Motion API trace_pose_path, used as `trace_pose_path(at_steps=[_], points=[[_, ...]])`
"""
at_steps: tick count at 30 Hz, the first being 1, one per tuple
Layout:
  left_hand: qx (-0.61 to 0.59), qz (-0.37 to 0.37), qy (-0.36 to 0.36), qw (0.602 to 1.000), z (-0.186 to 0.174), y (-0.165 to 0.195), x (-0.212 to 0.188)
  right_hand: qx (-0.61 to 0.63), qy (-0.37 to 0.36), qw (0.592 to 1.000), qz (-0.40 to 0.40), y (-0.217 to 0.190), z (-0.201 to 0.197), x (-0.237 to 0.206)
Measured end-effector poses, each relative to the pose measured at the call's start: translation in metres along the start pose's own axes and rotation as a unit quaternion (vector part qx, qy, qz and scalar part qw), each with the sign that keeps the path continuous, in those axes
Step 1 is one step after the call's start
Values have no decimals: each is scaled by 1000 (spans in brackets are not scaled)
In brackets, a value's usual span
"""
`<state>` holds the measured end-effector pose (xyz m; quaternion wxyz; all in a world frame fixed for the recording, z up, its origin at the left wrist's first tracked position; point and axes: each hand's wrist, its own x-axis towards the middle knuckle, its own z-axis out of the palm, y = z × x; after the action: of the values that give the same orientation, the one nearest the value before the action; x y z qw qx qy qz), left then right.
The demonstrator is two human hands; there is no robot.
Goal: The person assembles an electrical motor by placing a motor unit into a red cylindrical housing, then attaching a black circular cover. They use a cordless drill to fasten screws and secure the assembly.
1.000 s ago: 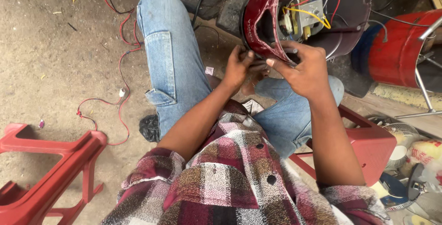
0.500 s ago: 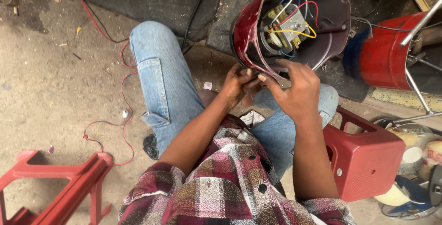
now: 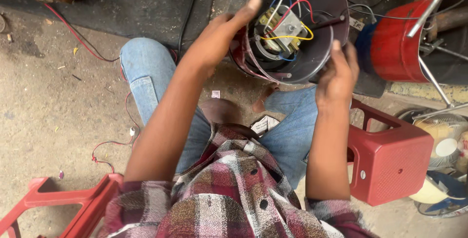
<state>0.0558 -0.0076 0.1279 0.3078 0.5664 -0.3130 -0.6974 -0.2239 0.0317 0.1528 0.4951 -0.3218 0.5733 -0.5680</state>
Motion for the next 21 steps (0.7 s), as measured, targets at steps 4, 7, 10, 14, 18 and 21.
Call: trace_pose_path(at_steps=[4,7,10,14,18,21], points=[[-13,43,-87,995,10,25,2,16,-71,989,128,8,-8,31],[-8,43,-89,995,8,24,5,57,-68,969,231,15,-15,41],[20,35,-58,997,8,23,8,42,-90,966,238,15,-27,43],[41,1,-56,998,7,28,10,24,-102,968,227,19,-39,45],[59,-24,-64,996,7,34,11,25,-124,965,230,30,-50,46],[82,-17,-67,994,10,34,12,16,-115,965,235,40,-60,44]])
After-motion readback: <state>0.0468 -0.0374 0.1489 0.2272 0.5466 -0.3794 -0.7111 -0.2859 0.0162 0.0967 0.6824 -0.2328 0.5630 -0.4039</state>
